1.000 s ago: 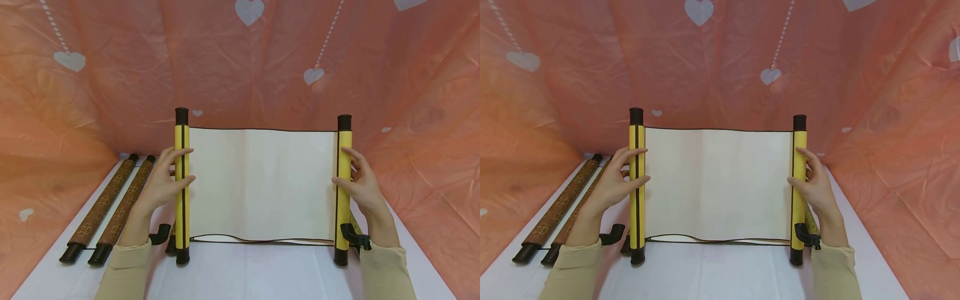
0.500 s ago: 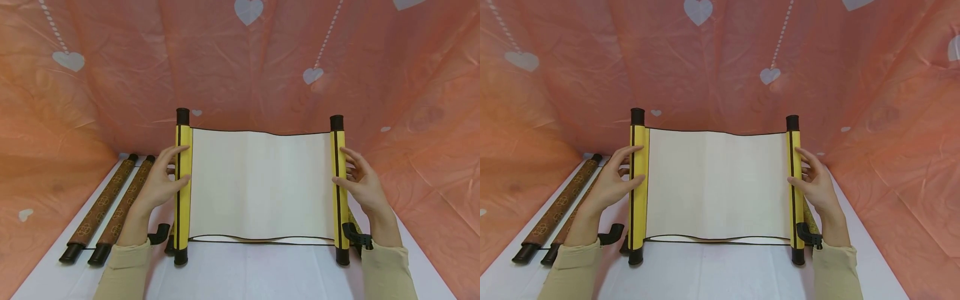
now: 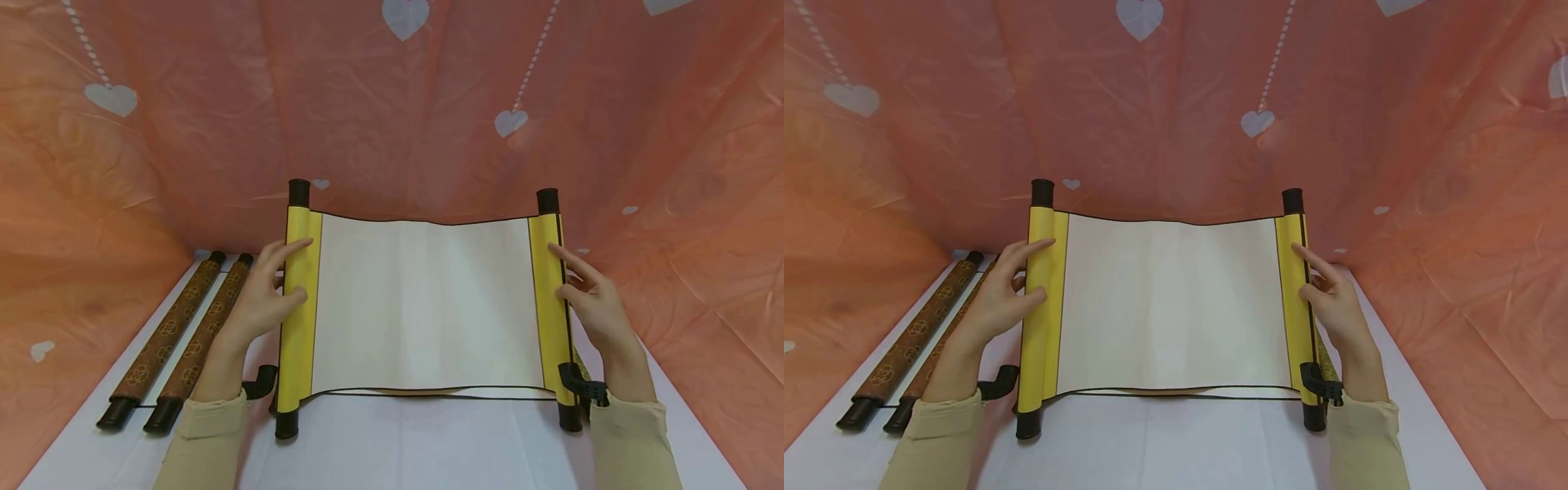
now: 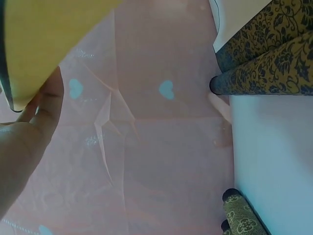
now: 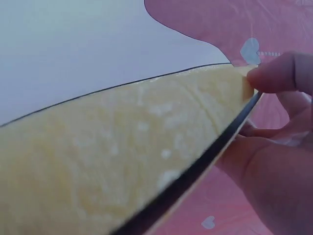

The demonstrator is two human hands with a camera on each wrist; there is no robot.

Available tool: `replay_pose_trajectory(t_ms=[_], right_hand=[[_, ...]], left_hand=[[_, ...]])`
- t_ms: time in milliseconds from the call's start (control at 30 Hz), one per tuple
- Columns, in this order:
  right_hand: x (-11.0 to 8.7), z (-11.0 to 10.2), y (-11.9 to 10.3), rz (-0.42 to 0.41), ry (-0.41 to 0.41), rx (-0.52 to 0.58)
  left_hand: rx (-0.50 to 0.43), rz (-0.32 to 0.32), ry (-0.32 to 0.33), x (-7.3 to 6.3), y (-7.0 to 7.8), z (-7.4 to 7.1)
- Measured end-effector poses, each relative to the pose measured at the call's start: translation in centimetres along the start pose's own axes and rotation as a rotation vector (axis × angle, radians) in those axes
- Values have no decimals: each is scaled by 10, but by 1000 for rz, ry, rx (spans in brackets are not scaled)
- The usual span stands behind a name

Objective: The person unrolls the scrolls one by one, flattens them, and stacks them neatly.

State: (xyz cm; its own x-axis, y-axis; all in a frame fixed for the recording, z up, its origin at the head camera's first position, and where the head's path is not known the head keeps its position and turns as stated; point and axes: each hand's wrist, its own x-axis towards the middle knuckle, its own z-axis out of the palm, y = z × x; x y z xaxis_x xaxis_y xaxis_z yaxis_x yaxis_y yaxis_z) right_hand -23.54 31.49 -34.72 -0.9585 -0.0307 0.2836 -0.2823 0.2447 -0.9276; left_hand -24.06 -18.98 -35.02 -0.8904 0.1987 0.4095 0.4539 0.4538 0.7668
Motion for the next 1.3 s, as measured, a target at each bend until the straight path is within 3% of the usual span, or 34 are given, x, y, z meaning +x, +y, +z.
replay_pose_trajectory(t_ms=[400, 800, 1100, 1300], right_hand=[[0, 0, 1, -41, -9, -95], [-3, -3, 1, -25, 31, -229], [-1, -7, -5, -54, 16, -301], [6, -17, -8, -36, -49, -406]], left_hand=[[57, 21, 4, 2, 4, 0], [85, 31, 49, 1, 0, 1], [80, 21, 104, -5, 0, -10], [115, 33, 111, -6, 2, -24]])
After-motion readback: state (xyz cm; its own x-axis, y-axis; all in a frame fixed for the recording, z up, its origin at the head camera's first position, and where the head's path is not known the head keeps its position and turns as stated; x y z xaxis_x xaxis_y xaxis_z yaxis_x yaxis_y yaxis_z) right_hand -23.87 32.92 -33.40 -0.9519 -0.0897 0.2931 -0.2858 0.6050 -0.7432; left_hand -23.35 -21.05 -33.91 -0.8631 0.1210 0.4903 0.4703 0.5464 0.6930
